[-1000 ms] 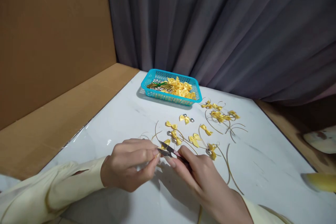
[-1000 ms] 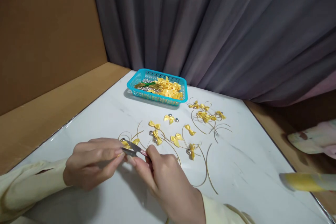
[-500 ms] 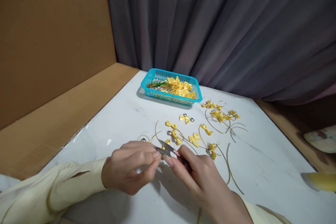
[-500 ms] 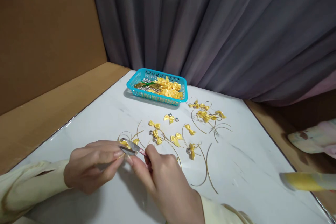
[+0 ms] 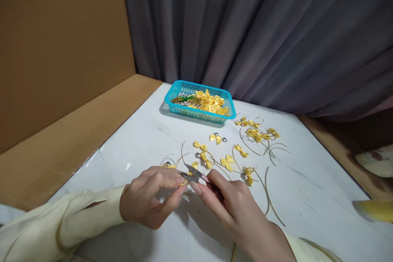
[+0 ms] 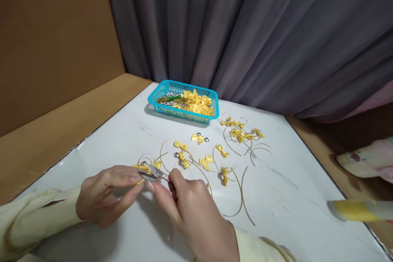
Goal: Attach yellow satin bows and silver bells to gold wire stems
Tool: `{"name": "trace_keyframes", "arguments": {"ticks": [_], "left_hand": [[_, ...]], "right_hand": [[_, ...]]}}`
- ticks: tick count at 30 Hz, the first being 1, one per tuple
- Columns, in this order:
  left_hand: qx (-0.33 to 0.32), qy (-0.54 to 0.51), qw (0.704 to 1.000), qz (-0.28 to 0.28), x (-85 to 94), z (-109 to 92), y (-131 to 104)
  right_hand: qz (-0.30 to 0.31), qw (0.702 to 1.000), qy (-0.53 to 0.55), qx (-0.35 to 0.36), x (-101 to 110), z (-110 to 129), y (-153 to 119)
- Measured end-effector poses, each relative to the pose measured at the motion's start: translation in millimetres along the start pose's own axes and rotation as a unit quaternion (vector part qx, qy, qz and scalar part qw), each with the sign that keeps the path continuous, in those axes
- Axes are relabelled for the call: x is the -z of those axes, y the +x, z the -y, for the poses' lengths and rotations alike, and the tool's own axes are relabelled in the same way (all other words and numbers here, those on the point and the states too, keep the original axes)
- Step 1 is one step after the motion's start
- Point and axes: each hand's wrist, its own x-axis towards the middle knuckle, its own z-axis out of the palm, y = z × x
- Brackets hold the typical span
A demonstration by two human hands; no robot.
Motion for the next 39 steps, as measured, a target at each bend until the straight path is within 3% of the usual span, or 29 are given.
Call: {"name": "trace_keyframes", "arguments": {"ticks": [16, 26, 30, 34, 39], "left_hand": [[-0.013, -0.021, 0.999, 0.025, 2.2, -1, 7], [0.011, -0.007, 1.0, 0.007, -3.7, 2, -11], [0.024, -0.008, 1.0, -0.004, -5.6, 2, -7], [0.039, -0.049, 0.998, -0.008, -6.9, 2, -4], [0.042, -0.076, 0.996, 0.0, -6.1, 4, -3]], "right_hand": [[-0.017, 0.997, -0.071, -0.003, -4, -1, -3], [-0.088, 0.984, -0.111, 0.105, -11, -8, -1], [-0.122, 0.981, -0.055, 0.142, -3, -8, 4], [-0.14, 0.982, -0.008, 0.129, 10, -4, 6], [-0.125, 0.987, -0.032, 0.096, 25, -2, 10]]}}
